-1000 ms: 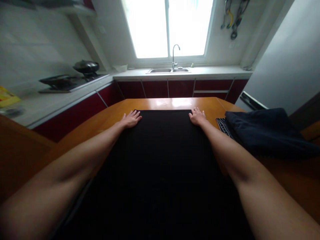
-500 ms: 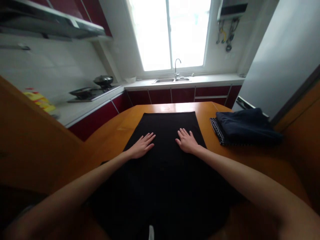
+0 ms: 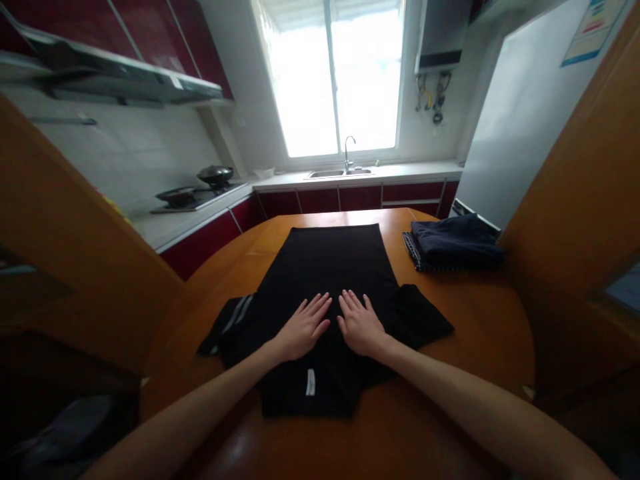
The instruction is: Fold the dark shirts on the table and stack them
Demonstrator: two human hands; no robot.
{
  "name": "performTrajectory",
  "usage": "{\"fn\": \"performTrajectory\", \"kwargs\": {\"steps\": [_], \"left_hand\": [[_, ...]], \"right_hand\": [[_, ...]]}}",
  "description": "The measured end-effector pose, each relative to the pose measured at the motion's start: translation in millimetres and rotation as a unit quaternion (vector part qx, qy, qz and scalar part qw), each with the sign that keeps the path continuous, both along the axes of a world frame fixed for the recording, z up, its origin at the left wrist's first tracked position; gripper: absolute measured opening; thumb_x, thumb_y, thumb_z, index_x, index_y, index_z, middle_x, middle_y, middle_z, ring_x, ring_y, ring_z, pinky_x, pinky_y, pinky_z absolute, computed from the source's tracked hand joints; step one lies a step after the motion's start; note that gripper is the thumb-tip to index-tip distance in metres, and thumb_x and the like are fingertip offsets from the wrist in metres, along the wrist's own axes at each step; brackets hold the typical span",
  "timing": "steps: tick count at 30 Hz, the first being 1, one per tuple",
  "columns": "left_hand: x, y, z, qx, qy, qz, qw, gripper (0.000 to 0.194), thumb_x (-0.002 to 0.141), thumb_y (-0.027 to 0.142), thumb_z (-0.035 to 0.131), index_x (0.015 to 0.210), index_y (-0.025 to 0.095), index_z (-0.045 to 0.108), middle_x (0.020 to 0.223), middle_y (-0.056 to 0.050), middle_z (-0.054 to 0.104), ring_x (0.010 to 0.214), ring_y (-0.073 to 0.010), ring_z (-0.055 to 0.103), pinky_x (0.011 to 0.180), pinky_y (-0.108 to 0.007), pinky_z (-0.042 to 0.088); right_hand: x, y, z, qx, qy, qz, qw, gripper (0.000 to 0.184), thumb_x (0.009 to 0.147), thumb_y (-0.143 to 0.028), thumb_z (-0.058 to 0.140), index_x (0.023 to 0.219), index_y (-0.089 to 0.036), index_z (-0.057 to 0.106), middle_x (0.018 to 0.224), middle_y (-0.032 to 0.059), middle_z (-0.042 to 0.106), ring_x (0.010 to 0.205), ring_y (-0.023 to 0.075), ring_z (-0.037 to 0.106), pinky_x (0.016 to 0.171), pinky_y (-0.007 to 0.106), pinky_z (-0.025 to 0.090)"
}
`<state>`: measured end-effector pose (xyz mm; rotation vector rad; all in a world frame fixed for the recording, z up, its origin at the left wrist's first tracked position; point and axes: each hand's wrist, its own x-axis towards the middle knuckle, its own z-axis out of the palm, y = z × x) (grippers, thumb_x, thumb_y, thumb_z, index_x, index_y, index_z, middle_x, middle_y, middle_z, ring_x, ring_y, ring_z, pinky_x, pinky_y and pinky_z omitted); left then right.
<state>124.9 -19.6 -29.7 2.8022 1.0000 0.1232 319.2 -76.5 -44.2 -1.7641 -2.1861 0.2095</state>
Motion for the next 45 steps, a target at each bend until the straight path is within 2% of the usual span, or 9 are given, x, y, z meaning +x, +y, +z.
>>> {"fn": "performTrajectory", "kwargs": {"steps": [3, 10, 19, 25, 28, 32, 36, 41, 45], "left_hand": [[-1, 1, -0.7, 0.007, -0.007, -0.001, 1.0, 0.057, 0.106, 0.045, 0.03, 0.158, 0.022, 0.028, 0.165, -0.008, 0.021, 0.153, -0.0249, 0.014, 0.122, -0.052, 0.018], [1, -2, 12.2, -0.005, -0.069, 0.021, 0.997, 0.053, 0.107, 0.037, 0.023, 0.156, 0.019, 0.032, 0.164, -0.008, 0.026, 0.153, -0.0204, 0.017, 0.122, -0.046, 0.021], [6, -17, -1.2, -0.009, -0.022, -0.006, 1.0, 0.054, 0.106, 0.035, 0.025, 0.156, 0.016, 0.032, 0.164, -0.007, 0.026, 0.153, -0.0214, 0.014, 0.123, -0.048, 0.017], [4, -10, -3.3, -0.013, -0.031, -0.013, 0.999, 0.053, 0.105, 0.035, 0.027, 0.156, 0.019, 0.033, 0.164, -0.007, 0.027, 0.153, -0.0206, 0.015, 0.123, -0.047, 0.016], [3, -8, -4.9, -0.013, -0.035, -0.016, 0.999, 0.052, 0.106, 0.037, 0.026, 0.155, 0.022, 0.034, 0.164, -0.007, 0.027, 0.153, -0.021, 0.017, 0.123, -0.047, 0.017], [3, -8, -2.5, -0.012, -0.041, -0.018, 0.999, 0.052, 0.106, 0.042, 0.027, 0.154, 0.023, 0.036, 0.164, -0.006, 0.027, 0.153, -0.0226, 0.016, 0.123, -0.05, 0.016], [4, -9, 2.9, -0.019, -0.041, -0.014, 0.999, 0.053, 0.107, 0.042, 0.026, 0.154, 0.02, 0.038, 0.163, -0.007, 0.028, 0.153, -0.0233, 0.017, 0.123, -0.051, 0.017], [4, -8, 8.8, 0.002, -0.076, -0.02, 0.997, 0.051, 0.106, 0.032, 0.024, 0.152, 0.017, 0.04, 0.161, -0.007, 0.034, 0.152, -0.0211, 0.021, 0.123, -0.05, 0.018], [4, -7, 10.6, -0.007, -0.106, -0.02, 0.994, 0.049, 0.106, 0.031, 0.025, 0.15, 0.019, 0.043, 0.158, -0.007, 0.04, 0.15, -0.0208, 0.027, 0.123, -0.05, 0.019]], "right_hand": [[4, -1, -2.2, 0.016, -0.001, -0.005, 1.0, 0.057, 0.099, -0.031, 0.034, 0.151, -0.009, 0.041, 0.16, 0.0163, 0.032, 0.15, 0.0266, 0.025, 0.121, 0.053, 0.018], [-5, -18, 14.0, 0.043, 0.04, -0.023, 0.998, 0.056, 0.1, -0.028, 0.03, 0.153, -0.011, 0.039, 0.16, 0.0147, 0.033, 0.151, 0.0249, 0.023, 0.121, 0.051, 0.022], [-26, -33, -6.4, 0.015, -0.013, -0.019, 1.0, 0.06, 0.098, -0.029, 0.033, 0.153, -0.006, 0.037, 0.161, 0.0197, 0.028, 0.152, 0.0311, 0.019, 0.12, 0.057, 0.016], [-24, -35, 6.1, 0.029, 0.0, -0.012, 0.999, 0.059, 0.095, -0.024, 0.037, 0.152, -0.008, 0.04, 0.159, 0.0187, 0.033, 0.151, 0.0303, 0.023, 0.12, 0.054, 0.02], [-16, -32, 18.3, 0.041, 0.014, -0.01, 0.999, 0.053, 0.095, -0.024, 0.041, 0.145, -0.01, 0.05, 0.157, 0.018, 0.039, 0.149, 0.0299, 0.027, 0.119, 0.051, 0.025], [24, -19, 39.0, 0.054, 0.048, -0.074, 0.995, 0.039, 0.095, -0.029, 0.048, 0.128, -0.016, 0.065, 0.138, 0.0152, 0.061, 0.128, 0.026, 0.056, 0.108, 0.037, 0.042], [92, -4, 51.0, 0.019, 0.056, -0.21, 0.976, 0.036, 0.092, -0.03, 0.059, 0.123, -0.016, 0.068, 0.121, 0.0141, 0.07, 0.114, 0.0263, 0.064, 0.1, 0.034, 0.047], [166, 3, 42.8, -0.041, 0.07, -0.292, 0.953, 0.033, 0.085, -0.024, 0.068, 0.116, -0.013, 0.072, 0.116, 0.0165, 0.072, 0.109, 0.028, 0.068, 0.095, 0.035, 0.05], [191, 6, 30.0, -0.065, 0.1, -0.292, 0.949, 0.035, 0.081, -0.025, 0.073, 0.114, -0.013, 0.073, 0.111, 0.0151, 0.074, 0.102, 0.0253, 0.071, 0.087, 0.031, 0.053]]}}
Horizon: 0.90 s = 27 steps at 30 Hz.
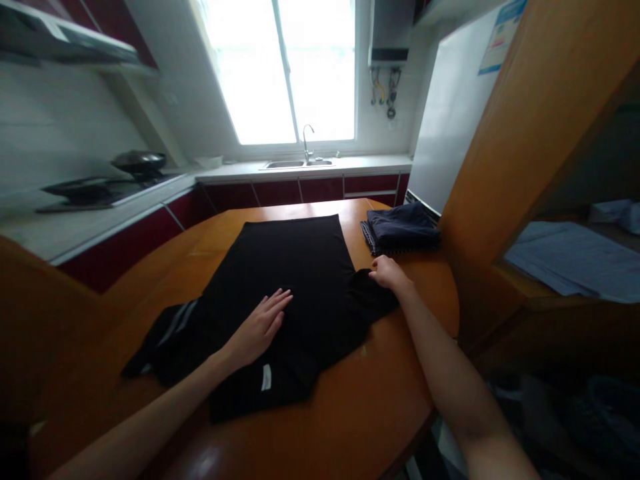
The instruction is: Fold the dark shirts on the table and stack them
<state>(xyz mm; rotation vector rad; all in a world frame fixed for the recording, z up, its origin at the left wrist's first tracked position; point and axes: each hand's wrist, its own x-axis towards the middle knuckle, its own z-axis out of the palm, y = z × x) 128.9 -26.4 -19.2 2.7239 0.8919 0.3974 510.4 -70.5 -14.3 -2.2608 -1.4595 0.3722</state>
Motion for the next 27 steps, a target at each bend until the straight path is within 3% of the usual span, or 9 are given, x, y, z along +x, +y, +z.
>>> {"fn": "performTrajectory", "kwargs": {"steps": [5, 12, 17, 23, 27], "left_hand": [[1, 0, -0.4, -0.013, -0.007, 0.002, 1.0, 0.047, 0.105, 0.034, 0.029, 0.147, 0.022, 0.048, 0.156, -0.005, 0.043, 0.15, -0.021, 0.028, 0.123, -0.049, 0.02], [1, 0, -1.2, -0.022, -0.007, -0.005, 1.0, 0.046, 0.106, 0.038, 0.031, 0.142, 0.02, 0.053, 0.155, -0.007, 0.044, 0.149, -0.0214, 0.03, 0.123, -0.048, 0.021], [0, 0, -2.7, -0.022, -0.011, -0.007, 1.0, 0.046, 0.106, 0.041, 0.032, 0.143, 0.022, 0.053, 0.155, -0.006, 0.045, 0.149, -0.0217, 0.03, 0.123, -0.048, 0.022], [0, 2, -4.2, -0.026, -0.013, -0.013, 1.0, 0.046, 0.106, 0.041, 0.033, 0.143, 0.021, 0.053, 0.155, -0.006, 0.045, 0.149, -0.0222, 0.031, 0.123, -0.049, 0.021], [0, 3, -6.6, -0.024, -0.012, -0.021, 0.999, 0.044, 0.106, 0.037, 0.034, 0.141, 0.019, 0.054, 0.154, -0.008, 0.046, 0.148, -0.0233, 0.032, 0.123, -0.052, 0.022]], "right_hand": [[6, 5, -9.8, 0.009, 0.054, 0.03, 0.998, 0.032, 0.077, -0.02, 0.076, 0.108, -0.017, 0.075, 0.104, 0.0109, 0.077, 0.094, 0.0225, 0.072, 0.078, 0.026, 0.054], [7, 6, -14.8, 0.026, 0.119, 0.054, 0.991, 0.023, 0.077, -0.017, 0.073, 0.099, -0.011, 0.072, 0.088, 0.008, 0.075, 0.076, 0.0171, 0.069, 0.064, 0.022, 0.052], [4, 7, -8.9, 0.045, 0.142, 0.064, 0.987, 0.02, 0.076, -0.013, 0.073, 0.095, -0.011, 0.069, 0.092, 0.0071, 0.072, 0.081, 0.016, 0.066, 0.07, 0.022, 0.052], [4, 3, -1.1, 0.029, 0.182, 0.057, 0.981, 0.031, 0.075, -0.015, 0.076, 0.105, -0.011, 0.069, 0.092, 0.0077, 0.072, 0.08, 0.0165, 0.066, 0.067, 0.022, 0.052], [7, -2, 2.6, -0.007, 0.206, 0.052, 0.977, 0.02, 0.074, -0.018, 0.079, 0.091, -0.01, 0.072, 0.084, 0.008, 0.073, 0.075, 0.0173, 0.066, 0.064, 0.023, 0.05]]}}
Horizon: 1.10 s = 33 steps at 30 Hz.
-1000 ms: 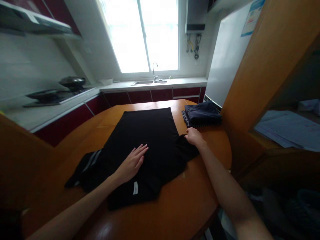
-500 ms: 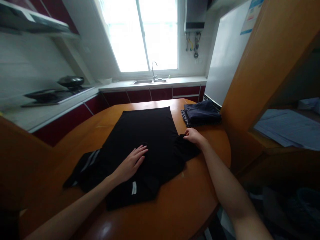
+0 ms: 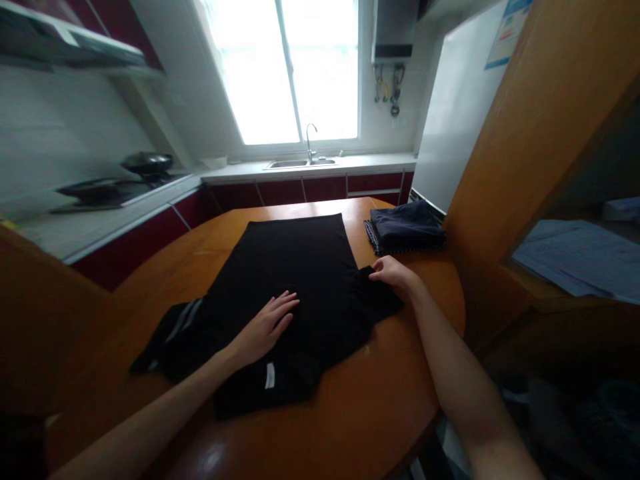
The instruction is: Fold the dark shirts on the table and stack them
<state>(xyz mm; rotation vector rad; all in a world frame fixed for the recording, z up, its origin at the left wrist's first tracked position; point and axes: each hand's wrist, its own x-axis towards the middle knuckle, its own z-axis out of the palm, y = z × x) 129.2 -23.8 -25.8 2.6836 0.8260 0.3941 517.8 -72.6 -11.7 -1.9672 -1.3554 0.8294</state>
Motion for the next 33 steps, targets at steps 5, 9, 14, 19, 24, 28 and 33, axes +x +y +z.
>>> {"fn": "performTrajectory", "kwargs": {"steps": [5, 9, 14, 19, 24, 28, 33], "left_hand": [[0, 0, -1.3, 0.004, -0.014, -0.007, 1.0, 0.042, 0.105, 0.036, 0.037, 0.141, 0.022, 0.055, 0.152, -0.008, 0.049, 0.147, -0.0247, 0.035, 0.121, -0.054, 0.024], [3, -1, 8.2, -0.015, -0.028, -0.011, 0.999, 0.041, 0.104, 0.036, 0.04, 0.139, 0.022, 0.057, 0.15, -0.007, 0.051, 0.146, -0.0251, 0.036, 0.121, -0.053, 0.025], [28, -1, 32.1, -0.087, -0.103, -0.025, 0.991, 0.034, 0.099, 0.033, 0.05, 0.127, 0.021, 0.065, 0.133, -0.009, 0.064, 0.124, -0.0241, 0.059, 0.11, -0.042, 0.044], [80, -4, 36.5, -0.309, -0.178, -0.023, 0.934, 0.033, 0.096, 0.035, 0.056, 0.123, 0.018, 0.064, 0.105, -0.008, 0.073, 0.089, -0.0187, 0.069, 0.08, -0.031, 0.056], [111, -1, 33.1, -0.498, -0.255, 0.08, 0.825, 0.052, 0.098, 0.045, 0.056, 0.144, 0.023, 0.048, 0.114, -0.01, 0.066, 0.09, -0.0182, 0.067, 0.067, -0.027, 0.058], [109, 5, 27.7, -0.497, -0.259, 0.085, 0.824, 0.053, 0.088, 0.035, 0.072, 0.137, 0.024, 0.056, 0.116, -0.009, 0.066, 0.097, -0.0206, 0.066, 0.068, -0.029, 0.061], [104, 11, 12.5, -0.408, -0.232, 0.083, 0.879, 0.026, 0.082, 0.015, 0.074, 0.108, 0.016, 0.075, 0.108, -0.007, 0.071, 0.08, -0.0138, 0.066, 0.065, -0.024, 0.061]], "right_hand": [[6, -10, 7.4, -0.038, 0.016, 0.008, 0.999, 0.019, 0.068, -0.023, 0.084, 0.077, -0.012, 0.072, 0.078, 0.007, 0.072, 0.07, 0.0166, 0.063, 0.057, 0.022, 0.046], [8, -13, 12.4, -0.051, 0.044, 0.011, 0.998, 0.025, 0.071, -0.028, 0.082, 0.089, -0.013, 0.072, 0.083, 0.0065, 0.07, 0.063, 0.0128, 0.059, 0.052, 0.022, 0.045], [1, -14, 20.1, -0.017, 0.132, 0.006, 0.991, 0.045, 0.07, -0.022, 0.081, 0.113, -0.014, 0.068, 0.079, 0.0031, 0.067, 0.059, 0.0102, 0.057, 0.05, 0.021, 0.047], [-29, -5, 20.9, 0.101, 0.273, 0.012, 0.957, 0.071, 0.073, -0.02, 0.079, 0.138, -0.02, 0.052, 0.068, -0.0034, 0.062, 0.058, 0.0122, 0.061, 0.055, 0.024, 0.055], [-70, 12, 2.5, 0.144, 0.384, 0.011, 0.912, 0.064, 0.078, -0.018, 0.075, 0.136, -0.017, 0.048, 0.079, 0.0032, 0.072, 0.071, 0.0186, 0.073, 0.075, 0.035, 0.063], [-68, 28, -14.8, 0.189, 0.239, 0.011, 0.953, 0.038, 0.083, -0.014, 0.065, 0.121, -0.015, 0.06, 0.086, 0.0085, 0.075, 0.074, 0.0209, 0.074, 0.073, 0.037, 0.063], [-34, 41, -30.7, 0.253, 0.117, -0.047, 0.959, 0.019, 0.078, -0.009, 0.063, 0.094, -0.016, 0.07, 0.09, 0.0086, 0.076, 0.087, 0.0216, 0.072, 0.088, 0.038, 0.056]]}}
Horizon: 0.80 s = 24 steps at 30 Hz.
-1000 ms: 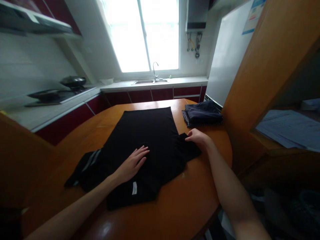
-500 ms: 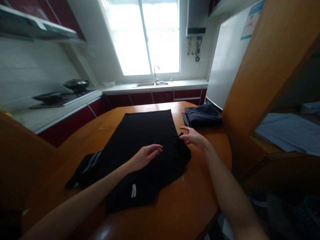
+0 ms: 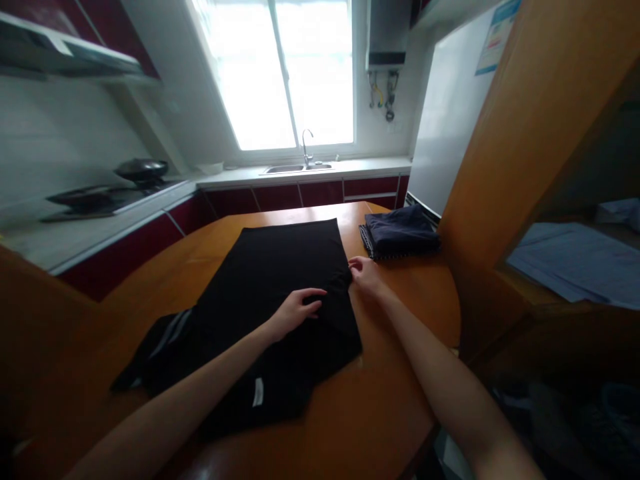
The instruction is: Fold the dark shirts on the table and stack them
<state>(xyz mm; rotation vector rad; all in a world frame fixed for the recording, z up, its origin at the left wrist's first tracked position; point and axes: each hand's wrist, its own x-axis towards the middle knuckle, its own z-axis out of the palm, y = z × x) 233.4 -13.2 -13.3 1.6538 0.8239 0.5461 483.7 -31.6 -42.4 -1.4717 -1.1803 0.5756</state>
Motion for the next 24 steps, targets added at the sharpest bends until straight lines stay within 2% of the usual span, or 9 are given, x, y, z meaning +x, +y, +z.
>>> {"fn": "performTrajectory", "kwargs": {"steps": [3, 6, 12, 14, 18, 21, 24], "left_hand": [[0, 3, -7.6, 0.025, 0.014, 0.007, 1.0, 0.032, 0.082, 0.011, 0.071, 0.114, 0.016, 0.074, 0.104, -0.005, 0.072, 0.068, -0.0107, 0.066, 0.061, -0.023, 0.059], [-1, 4, -12.9, 0.035, 0.023, 0.003, 0.999, 0.037, 0.083, 0.011, 0.07, 0.12, 0.014, 0.071, 0.097, -0.005, 0.074, 0.057, -0.0082, 0.063, 0.056, -0.021, 0.055], [-4, 3, -16.6, 0.107, 0.019, -0.002, 0.994, 0.04, 0.08, 0.011, 0.067, 0.119, 0.013, 0.071, 0.104, -0.008, 0.071, 0.057, -0.0083, 0.062, 0.055, -0.022, 0.053], [-5, 2, -16.3, 0.146, 0.011, -0.002, 0.989, 0.039, 0.08, 0.011, 0.064, 0.118, 0.016, 0.072, 0.105, -0.006, 0.07, 0.062, -0.0099, 0.064, 0.061, -0.024, 0.055], [-6, 4, -16.8, 0.221, 0.012, 0.018, 0.975, 0.041, 0.077, 0.006, 0.062, 0.114, 0.019, 0.074, 0.106, -0.006, 0.069, 0.089, -0.0176, 0.067, 0.085, -0.031, 0.055], [-6, 6, -18.0, 0.24, 0.035, 0.036, 0.969, 0.042, 0.075, 0.005, 0.064, 0.112, 0.019, 0.075, 0.113, -0.008, 0.067, 0.109, -0.0232, 0.064, 0.1, -0.037, 0.05], [-5, 4, -18.4, 0.255, 0.062, 0.036, 0.964, 0.04, 0.075, 0.006, 0.065, 0.111, 0.019, 0.076, 0.122, -0.01, 0.063, 0.117, -0.0262, 0.061, 0.106, -0.04, 0.046]], "right_hand": [[10, 5, -8.0, 0.007, -0.03, 0.0, 1.0, 0.015, 0.079, -0.011, 0.06, 0.087, -0.016, 0.071, 0.091, 0.0089, 0.076, 0.088, 0.0212, 0.071, 0.091, 0.038, 0.054], [11, 13, -12.5, 0.005, -0.048, 0.021, 0.999, 0.015, 0.082, -0.016, 0.058, 0.088, -0.016, 0.072, 0.085, 0.0079, 0.076, 0.082, 0.0199, 0.071, 0.083, 0.034, 0.055], [8, 27, -8.2, -0.003, -0.089, 0.09, 0.992, 0.02, 0.079, -0.031, 0.063, 0.087, -0.015, 0.073, 0.074, 0.0041, 0.073, 0.07, 0.0174, 0.065, 0.067, 0.028, 0.052], [8, 28, -7.4, -0.006, -0.104, 0.116, 0.988, 0.024, 0.077, -0.036, 0.066, 0.088, -0.016, 0.073, 0.072, 0.0023, 0.07, 0.066, 0.0161, 0.062, 0.063, 0.027, 0.049], [9, 27, -11.6, -0.006, -0.127, 0.136, 0.983, 0.032, 0.077, -0.04, 0.066, 0.097, -0.016, 0.072, 0.067, -0.0016, 0.062, 0.06, 0.0142, 0.053, 0.058, 0.026, 0.042], [9, 28, -16.5, -0.001, -0.14, 0.125, 0.982, 0.031, 0.083, -0.04, 0.06, 0.101, -0.017, 0.069, 0.068, -0.0024, 0.058, 0.062, 0.0144, 0.051, 0.06, 0.026, 0.04], [9, 28, -19.0, -0.006, -0.157, 0.12, 0.98, 0.028, 0.086, -0.037, 0.056, 0.104, -0.018, 0.066, 0.065, -0.0041, 0.053, 0.06, 0.0142, 0.048, 0.059, 0.025, 0.038]]}}
